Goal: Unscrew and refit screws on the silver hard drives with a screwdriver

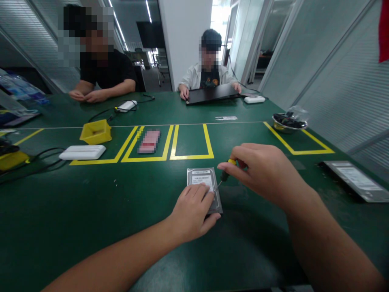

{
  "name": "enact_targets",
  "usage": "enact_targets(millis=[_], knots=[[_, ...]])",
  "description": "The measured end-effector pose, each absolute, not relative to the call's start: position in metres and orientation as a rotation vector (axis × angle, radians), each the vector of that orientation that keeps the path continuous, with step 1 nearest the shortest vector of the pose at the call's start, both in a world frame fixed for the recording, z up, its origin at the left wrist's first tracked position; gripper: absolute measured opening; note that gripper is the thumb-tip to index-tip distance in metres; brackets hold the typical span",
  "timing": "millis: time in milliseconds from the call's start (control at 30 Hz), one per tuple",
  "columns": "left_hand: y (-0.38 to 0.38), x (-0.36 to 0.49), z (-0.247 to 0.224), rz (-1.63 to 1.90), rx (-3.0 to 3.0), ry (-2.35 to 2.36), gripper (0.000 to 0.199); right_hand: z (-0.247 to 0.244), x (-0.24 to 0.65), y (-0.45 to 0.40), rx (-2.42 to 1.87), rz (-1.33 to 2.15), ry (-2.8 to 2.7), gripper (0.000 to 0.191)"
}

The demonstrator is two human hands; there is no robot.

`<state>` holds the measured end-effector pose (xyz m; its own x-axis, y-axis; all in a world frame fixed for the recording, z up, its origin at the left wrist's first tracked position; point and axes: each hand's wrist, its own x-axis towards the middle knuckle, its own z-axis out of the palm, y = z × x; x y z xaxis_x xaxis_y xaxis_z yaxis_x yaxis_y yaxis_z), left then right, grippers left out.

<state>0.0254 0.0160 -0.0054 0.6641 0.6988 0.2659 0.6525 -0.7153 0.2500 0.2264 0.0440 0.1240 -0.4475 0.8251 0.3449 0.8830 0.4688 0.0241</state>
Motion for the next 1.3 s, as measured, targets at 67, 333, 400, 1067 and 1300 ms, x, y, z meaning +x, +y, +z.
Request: enact_targets(millis=[67,333,400,1067,1300], knots=[[0.016,0.026,-0.006,0.522,2.743,1.12,0.045,0.123,0.226,0.044,-1.465,-0.341,-2.42,0.04],[0.016,0.025,-0.007,0.51,2.749,1.126,0.045,0.126,0.228,0.047,-1.281,-0.045,-2.458,0.027],[0.016,0.025,-0.007,0.511,2.753,1.127,0.046,0.126,0.229,0.048,-1.196,-0.012,-2.451,0.023],[0.017,0.025,-0.007,0.522,2.752,1.121,0.045,0.13,0.242,0.046,-1.062,0.127,-2.511,0.028],[0.017,0.025,-0.007,0.521,2.752,1.121,0.044,0.131,0.237,0.047,-1.164,0.067,-2.533,0.019]])
